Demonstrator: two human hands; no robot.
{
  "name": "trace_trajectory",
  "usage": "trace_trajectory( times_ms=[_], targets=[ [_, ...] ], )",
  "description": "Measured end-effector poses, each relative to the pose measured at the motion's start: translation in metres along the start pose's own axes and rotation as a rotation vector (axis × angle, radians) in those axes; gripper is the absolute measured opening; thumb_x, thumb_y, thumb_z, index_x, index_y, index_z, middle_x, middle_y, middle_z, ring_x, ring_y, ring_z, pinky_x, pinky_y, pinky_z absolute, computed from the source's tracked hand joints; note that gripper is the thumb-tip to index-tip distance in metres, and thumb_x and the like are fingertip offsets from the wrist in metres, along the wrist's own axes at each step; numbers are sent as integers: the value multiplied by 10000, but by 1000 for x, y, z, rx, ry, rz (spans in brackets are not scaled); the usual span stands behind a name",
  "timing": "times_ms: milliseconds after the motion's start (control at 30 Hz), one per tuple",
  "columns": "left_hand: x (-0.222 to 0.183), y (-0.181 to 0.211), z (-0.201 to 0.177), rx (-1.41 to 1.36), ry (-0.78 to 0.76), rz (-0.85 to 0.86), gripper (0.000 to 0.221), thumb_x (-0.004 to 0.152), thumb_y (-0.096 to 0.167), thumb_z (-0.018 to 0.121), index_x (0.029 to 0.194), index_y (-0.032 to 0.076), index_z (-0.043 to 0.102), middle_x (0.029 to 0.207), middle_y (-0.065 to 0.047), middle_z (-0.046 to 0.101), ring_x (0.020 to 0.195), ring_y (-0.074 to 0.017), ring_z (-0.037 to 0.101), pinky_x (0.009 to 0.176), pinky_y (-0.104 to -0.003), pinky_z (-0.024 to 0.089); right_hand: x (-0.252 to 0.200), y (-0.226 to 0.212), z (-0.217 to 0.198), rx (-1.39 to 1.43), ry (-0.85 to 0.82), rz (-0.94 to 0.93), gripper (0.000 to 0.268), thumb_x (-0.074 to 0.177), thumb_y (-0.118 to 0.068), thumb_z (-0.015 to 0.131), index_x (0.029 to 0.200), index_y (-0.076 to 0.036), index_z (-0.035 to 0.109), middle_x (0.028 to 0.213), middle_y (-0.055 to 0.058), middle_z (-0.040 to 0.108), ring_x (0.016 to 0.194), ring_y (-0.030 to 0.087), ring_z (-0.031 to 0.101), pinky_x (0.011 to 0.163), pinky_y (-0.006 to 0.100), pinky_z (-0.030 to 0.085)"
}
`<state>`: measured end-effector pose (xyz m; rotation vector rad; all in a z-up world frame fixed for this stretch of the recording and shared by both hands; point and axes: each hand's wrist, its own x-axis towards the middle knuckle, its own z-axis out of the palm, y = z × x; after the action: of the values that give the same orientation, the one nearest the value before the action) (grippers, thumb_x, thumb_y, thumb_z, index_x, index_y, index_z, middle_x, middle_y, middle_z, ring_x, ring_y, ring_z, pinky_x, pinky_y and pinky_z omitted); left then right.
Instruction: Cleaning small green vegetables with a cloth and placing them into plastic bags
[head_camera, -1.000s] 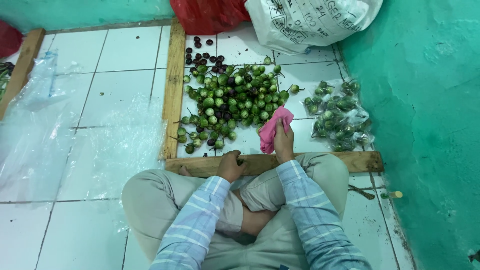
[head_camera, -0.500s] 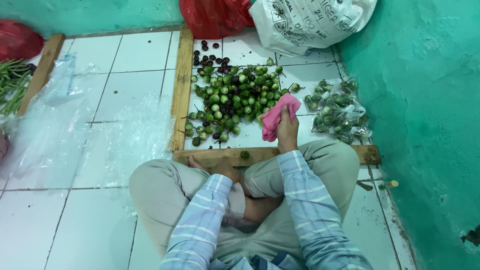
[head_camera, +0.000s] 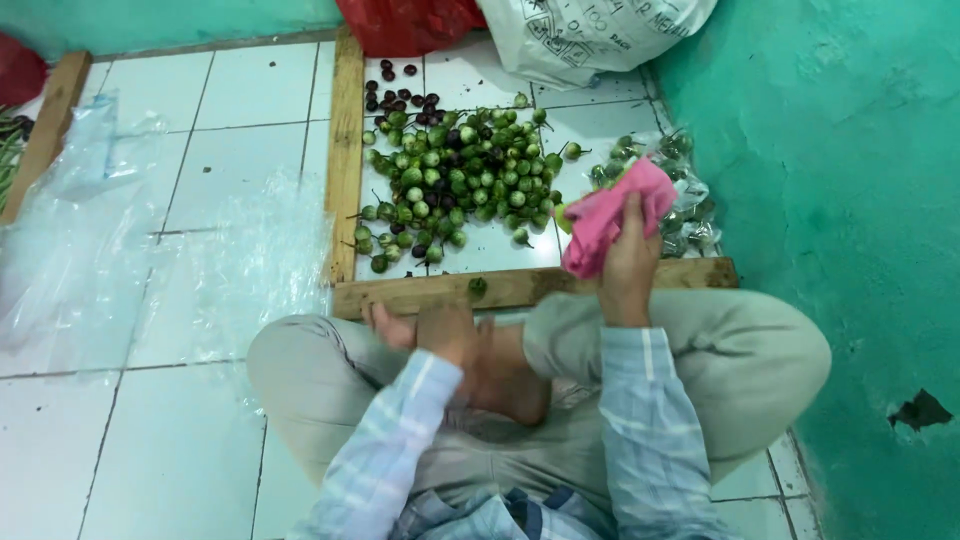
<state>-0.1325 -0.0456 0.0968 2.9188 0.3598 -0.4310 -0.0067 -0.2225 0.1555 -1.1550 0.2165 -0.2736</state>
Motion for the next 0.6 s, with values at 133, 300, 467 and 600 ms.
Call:
trace_trajectory(
  times_ms=[133, 300, 467, 600],
  targets=[
    [-38, 44, 48, 55, -34, -489, 365, 981, 368, 484, 887, 209, 799, 835, 15, 772, 824, -209, 762, 672, -396, 536, -25, -28, -8, -21, 75, 48, 454, 968, -451, 709, 1220, -79, 641, 1105, 96, 693, 1041, 190, 668, 999, 403, 518],
    [-11, -1, 139, -108, -191, 101, 331, 947, 288, 580, 880, 38, 788, 837, -186, 771, 902, -376, 774, 687, -458, 633, -4, 11, -23, -7, 137, 180, 708, 915, -543, 733, 1374, -30, 569, 1335, 188, 601, 1254, 270, 609, 1051, 332, 522],
    [-10, 4, 77, -297, -336, 65, 342, 921, 353, 600, 971, 74, 791, 965, -183, 772, 999, -376, 736, 823, -496, 582, 13, 13, 2, -9, 25, 289, 468, 996, -462, 522, 1262, -99, 649, 1252, 70, 687, 1180, 180, 637, 1023, 337, 509],
    [8, 6, 39, -302, -178, 59, 333, 895, 332, 623, 878, 37, 777, 852, -198, 765, 883, -417, 762, 706, -506, 627, 36, 18, 13, 131, 34, 513, 697, 930, -516, 673, 1464, -100, 508, 1409, 147, 599, 1288, 272, 605, 1100, 474, 477]
  ],
)
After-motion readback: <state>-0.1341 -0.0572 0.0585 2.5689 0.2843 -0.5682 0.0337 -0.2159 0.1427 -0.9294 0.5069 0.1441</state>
